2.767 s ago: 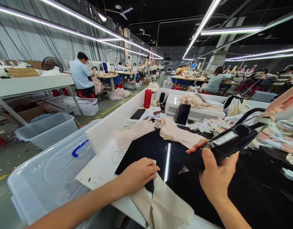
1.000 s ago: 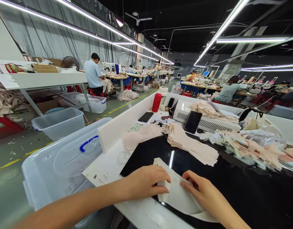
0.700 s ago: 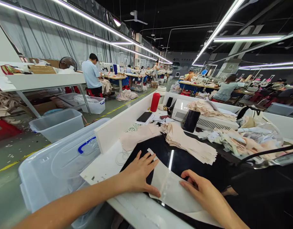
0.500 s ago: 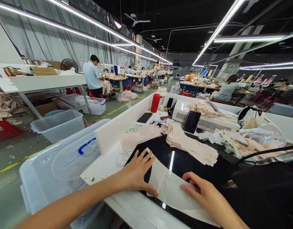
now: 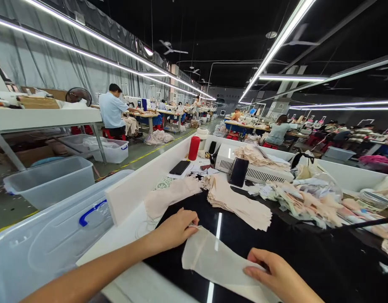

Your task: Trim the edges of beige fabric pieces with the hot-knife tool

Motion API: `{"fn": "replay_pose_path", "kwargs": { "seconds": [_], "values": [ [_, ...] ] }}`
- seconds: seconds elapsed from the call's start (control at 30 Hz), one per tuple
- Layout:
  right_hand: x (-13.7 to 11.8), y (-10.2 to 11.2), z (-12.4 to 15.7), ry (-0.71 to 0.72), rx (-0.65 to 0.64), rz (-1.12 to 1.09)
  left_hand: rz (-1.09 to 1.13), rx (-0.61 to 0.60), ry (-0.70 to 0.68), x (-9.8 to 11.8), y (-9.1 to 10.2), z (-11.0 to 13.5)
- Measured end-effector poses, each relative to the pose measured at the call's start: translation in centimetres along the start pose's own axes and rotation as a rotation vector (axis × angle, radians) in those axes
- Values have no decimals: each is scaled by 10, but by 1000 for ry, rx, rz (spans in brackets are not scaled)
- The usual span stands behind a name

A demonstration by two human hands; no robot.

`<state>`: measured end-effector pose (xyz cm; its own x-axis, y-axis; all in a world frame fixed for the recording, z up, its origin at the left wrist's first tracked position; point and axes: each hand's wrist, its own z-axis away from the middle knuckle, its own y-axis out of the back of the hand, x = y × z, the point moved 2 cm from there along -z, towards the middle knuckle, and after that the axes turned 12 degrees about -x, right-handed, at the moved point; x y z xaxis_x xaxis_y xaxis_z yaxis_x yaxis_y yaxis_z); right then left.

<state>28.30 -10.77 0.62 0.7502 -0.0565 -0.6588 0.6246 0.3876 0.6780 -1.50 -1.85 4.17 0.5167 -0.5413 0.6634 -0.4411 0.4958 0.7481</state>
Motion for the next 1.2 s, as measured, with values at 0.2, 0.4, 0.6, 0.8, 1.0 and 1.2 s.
{"fn": "replay_pose_path", "kwargs": {
  "seconds": [0.2, 0.4, 0.6, 0.8, 1.0, 1.2],
  "values": [
    [8, 49, -7, 151, 302, -124, 204, 26, 5, 18, 43, -50],
    [16, 102, -31, 48, 593, 7, 280, 106, 7, 23, 66, -142],
    [34, 121, -78, 67, 726, 96, 123, 230, 73, -1, 81, -191],
    [21, 87, -83, 237, 726, 149, -153, 249, 211, -46, 106, -122],
    [-24, 43, -69, 352, 540, 57, -242, 217, 295, -77, 87, -59],
    [-64, -5, -60, 303, 275, -157, -225, 271, 217, -75, 85, -44]
  ]
}}
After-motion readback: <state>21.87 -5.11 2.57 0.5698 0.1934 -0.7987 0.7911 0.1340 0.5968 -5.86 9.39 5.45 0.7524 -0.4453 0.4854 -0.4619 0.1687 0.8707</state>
